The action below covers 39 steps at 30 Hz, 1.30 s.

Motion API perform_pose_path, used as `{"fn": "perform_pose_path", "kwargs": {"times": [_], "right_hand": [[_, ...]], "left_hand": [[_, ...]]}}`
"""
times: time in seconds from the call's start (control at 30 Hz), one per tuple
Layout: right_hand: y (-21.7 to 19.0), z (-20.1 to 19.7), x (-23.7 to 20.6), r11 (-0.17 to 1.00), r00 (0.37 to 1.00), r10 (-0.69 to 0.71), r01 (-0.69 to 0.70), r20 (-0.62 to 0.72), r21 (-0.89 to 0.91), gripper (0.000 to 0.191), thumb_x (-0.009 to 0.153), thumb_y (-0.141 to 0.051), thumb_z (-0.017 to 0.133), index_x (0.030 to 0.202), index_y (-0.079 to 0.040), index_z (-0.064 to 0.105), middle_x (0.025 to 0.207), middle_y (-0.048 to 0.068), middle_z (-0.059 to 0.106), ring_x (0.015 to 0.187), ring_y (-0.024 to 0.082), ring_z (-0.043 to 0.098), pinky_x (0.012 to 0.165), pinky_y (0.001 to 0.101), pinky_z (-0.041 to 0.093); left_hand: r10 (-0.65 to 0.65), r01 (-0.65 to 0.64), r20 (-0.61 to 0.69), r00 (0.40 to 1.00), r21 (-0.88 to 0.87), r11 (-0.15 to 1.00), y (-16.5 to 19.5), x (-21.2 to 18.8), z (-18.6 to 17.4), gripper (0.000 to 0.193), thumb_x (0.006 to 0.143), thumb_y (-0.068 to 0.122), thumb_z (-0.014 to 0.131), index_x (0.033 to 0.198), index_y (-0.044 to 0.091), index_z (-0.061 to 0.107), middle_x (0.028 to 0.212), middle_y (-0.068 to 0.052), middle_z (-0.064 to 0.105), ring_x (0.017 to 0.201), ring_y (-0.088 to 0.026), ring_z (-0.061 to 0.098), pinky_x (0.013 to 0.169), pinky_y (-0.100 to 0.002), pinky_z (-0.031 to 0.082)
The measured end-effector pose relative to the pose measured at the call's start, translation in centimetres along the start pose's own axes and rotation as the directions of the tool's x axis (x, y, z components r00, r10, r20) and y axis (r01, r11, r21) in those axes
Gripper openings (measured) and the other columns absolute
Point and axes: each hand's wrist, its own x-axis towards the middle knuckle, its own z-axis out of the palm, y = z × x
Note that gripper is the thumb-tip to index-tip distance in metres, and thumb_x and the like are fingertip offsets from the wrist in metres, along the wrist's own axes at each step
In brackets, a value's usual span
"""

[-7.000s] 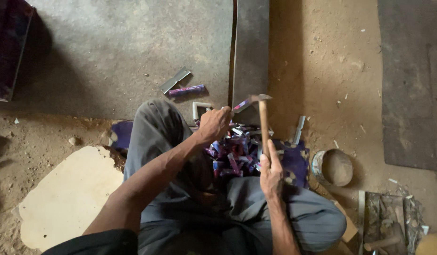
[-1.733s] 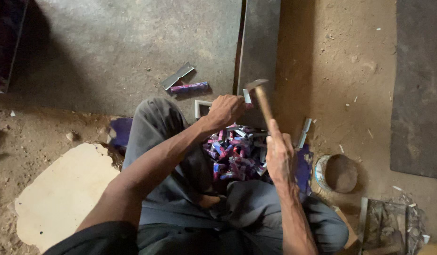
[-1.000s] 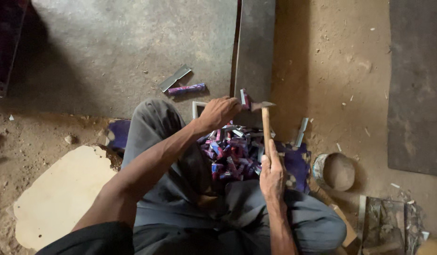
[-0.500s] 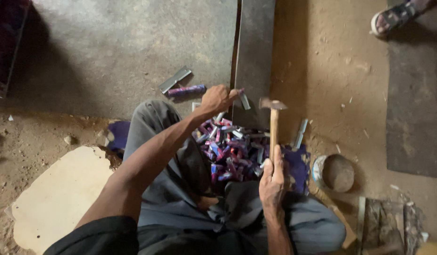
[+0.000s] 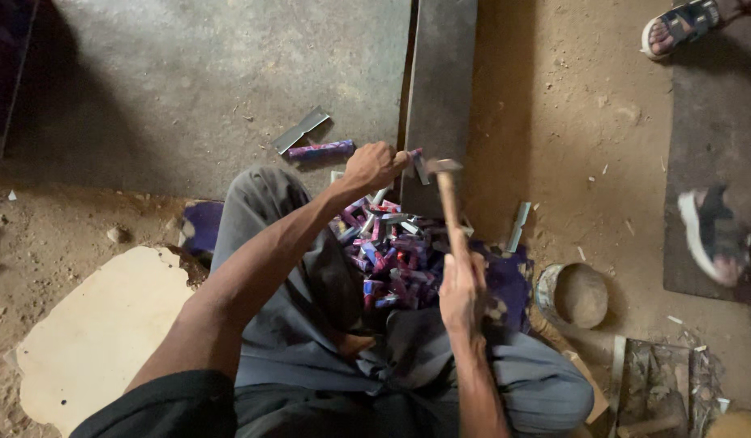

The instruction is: The person sits on the floor and repeatedly uses a hammer to strike small rectangular items placed on a metal bar, breaking them into smaller pieces. The broken fragments accumulate on the floor around the work area.

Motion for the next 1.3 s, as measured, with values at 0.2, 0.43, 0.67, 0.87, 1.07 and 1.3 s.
{"fn": "perform_pose_path", "kwargs": {"times": [0.2, 0.43, 0.67, 0.87, 1.07, 1.3], "right_hand": [[-0.8, 0.0, 1.2, 0.987, 0.984, -0.138, 0.147, -0.113, 0.070, 0.044, 0.104, -0.005, 0.059, 0.147, -0.003, 0.055, 0.129, 0.026, 0.064, 0.114, 0.043, 0.064, 0.097, 0.0468, 0.051], [-1.3, 0.4, 3.5, 0.990, 0.989, -0.113, 0.120, -0.097, 0.073, 0.047, 0.102, -0.005, 0.061, 0.149, -0.003, 0.055, 0.127, 0.027, 0.066, 0.110, 0.044, 0.063, 0.095, 0.0489, 0.051], [-1.9, 0.6, 5.1, 0.999, 0.996, 0.033, -0.035, 0.079, 0.020, 0.048, 0.102, -0.011, 0.062, 0.149, -0.013, 0.057, 0.115, 0.024, 0.067, 0.101, 0.041, 0.067, 0.087, 0.0467, 0.053], [-0.9, 0.9, 5.2, 0.998, 1.000, 0.004, -0.006, 0.030, 0.063, 0.048, 0.101, -0.010, 0.062, 0.148, -0.012, 0.057, 0.116, 0.023, 0.068, 0.104, 0.039, 0.067, 0.089, 0.0455, 0.053], [1.1, -0.2, 4.2, 0.996, 0.997, -0.020, 0.014, 0.072, 0.083, 0.050, 0.098, -0.009, 0.061, 0.147, -0.010, 0.057, 0.125, 0.024, 0.068, 0.112, 0.041, 0.066, 0.095, 0.0459, 0.052], [1.3, -1.1, 1.0, 0.991, 0.987, 0.132, -0.133, 0.091, 0.003, 0.051, 0.098, -0.015, 0.063, 0.148, -0.018, 0.056, 0.117, 0.024, 0.068, 0.105, 0.042, 0.067, 0.087, 0.0481, 0.054]], "left_hand": [[-0.012, 0.015, 0.052, 0.999, -0.070, 0.997, 0.1, -0.5, -0.7, 0.060, 0.095, 0.053, 0.047, 0.076, 0.001, 0.071, 0.073, -0.028, 0.067, 0.075, -0.048, 0.069, 0.072, -0.057, 0.052], [-0.023, 0.025, 0.038, 0.999, -0.045, 0.999, -0.1, -0.6, -0.8, 0.064, 0.097, 0.055, 0.048, 0.078, -0.003, 0.069, 0.076, -0.030, 0.066, 0.078, -0.049, 0.068, 0.075, -0.058, 0.052], [-0.020, 0.025, 0.050, 0.999, -0.100, 0.995, -0.4, -0.8, -0.4, 0.058, 0.091, 0.054, 0.048, 0.081, 0.003, 0.074, 0.078, -0.030, 0.068, 0.078, -0.050, 0.068, 0.074, -0.058, 0.051], [-0.082, 0.083, 0.033, 0.996, -0.029, 0.996, -0.2, -0.6, -0.1, 0.069, 0.095, 0.060, 0.049, 0.081, -0.005, 0.071, 0.078, -0.034, 0.065, 0.079, -0.050, 0.068, 0.074, -0.057, 0.052], [0.074, -0.043, 0.478, 0.875, -0.076, 0.996, 0.1, -2.7, 0.1, 0.077, 0.101, 0.066, 0.047, 0.076, -0.004, 0.069, 0.070, -0.027, 0.070, 0.069, -0.037, 0.071, 0.068, -0.050, 0.053], [0.075, -0.070, 0.017, 0.997, 0.610, 0.789, -6.5, -1.0, -10.9, 0.067, 0.069, 0.068, 0.079, 0.080, 0.002, 0.076, 0.090, -0.018, 0.072, 0.083, -0.035, 0.072, 0.057, -0.051, 0.058]]}}
